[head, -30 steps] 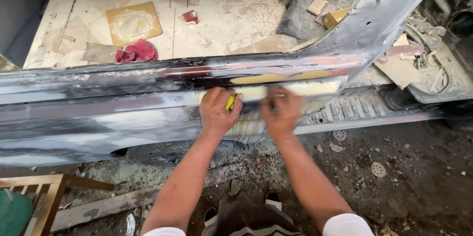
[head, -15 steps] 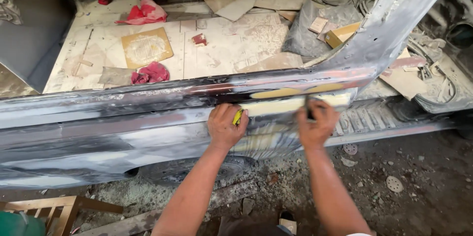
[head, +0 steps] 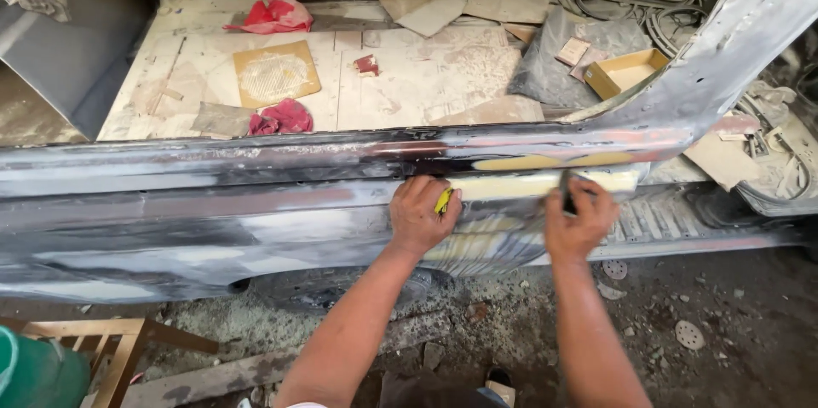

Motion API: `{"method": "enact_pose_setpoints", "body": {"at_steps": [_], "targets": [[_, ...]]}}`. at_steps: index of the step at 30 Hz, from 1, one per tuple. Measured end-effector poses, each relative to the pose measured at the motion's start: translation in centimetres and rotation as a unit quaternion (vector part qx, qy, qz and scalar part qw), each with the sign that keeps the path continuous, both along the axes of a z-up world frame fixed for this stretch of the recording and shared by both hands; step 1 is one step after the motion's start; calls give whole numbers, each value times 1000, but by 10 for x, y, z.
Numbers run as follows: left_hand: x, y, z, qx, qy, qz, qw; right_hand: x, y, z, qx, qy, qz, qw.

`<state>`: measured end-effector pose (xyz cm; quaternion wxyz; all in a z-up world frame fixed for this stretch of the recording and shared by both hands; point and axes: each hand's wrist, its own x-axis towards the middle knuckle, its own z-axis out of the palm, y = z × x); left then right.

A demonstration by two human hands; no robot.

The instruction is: The person wets a sanding block in a bucket of water and then uses it to sand the surface of a car door. The person repeatedly rubs the sanding block along the door's edge and panel to smooth the surface.

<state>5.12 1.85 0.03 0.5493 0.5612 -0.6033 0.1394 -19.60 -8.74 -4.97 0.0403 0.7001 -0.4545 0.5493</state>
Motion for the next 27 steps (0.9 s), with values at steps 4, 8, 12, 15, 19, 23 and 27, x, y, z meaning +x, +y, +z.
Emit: {"method": "enact_pose_setpoints", "body": {"at_steps": [4,8,12,15,19,23,27], "targets": [[0,3,1,9,12,-14,1000,80,50,11,-10,51,103,993],[0,1,-1,-1,7,-14,1000,70,45,19,-14,115,176,978],[-1,2,2,-8,5,-8,1000,-22,-5,9,31,-4,45,999],[-1,1,1,-6,8,-10,1000,-16,-6,10,-6,0,-15,1000],[-1,1,-2,5,8,-5,1000,71,50,12,16,-15,150,988],[1,0,-2,19,23,-9,1000,73,46,11,-21,122,197,973],[-2,2,1,6,15,2,1000,-37,-15,0,21,25,45,998]]}}
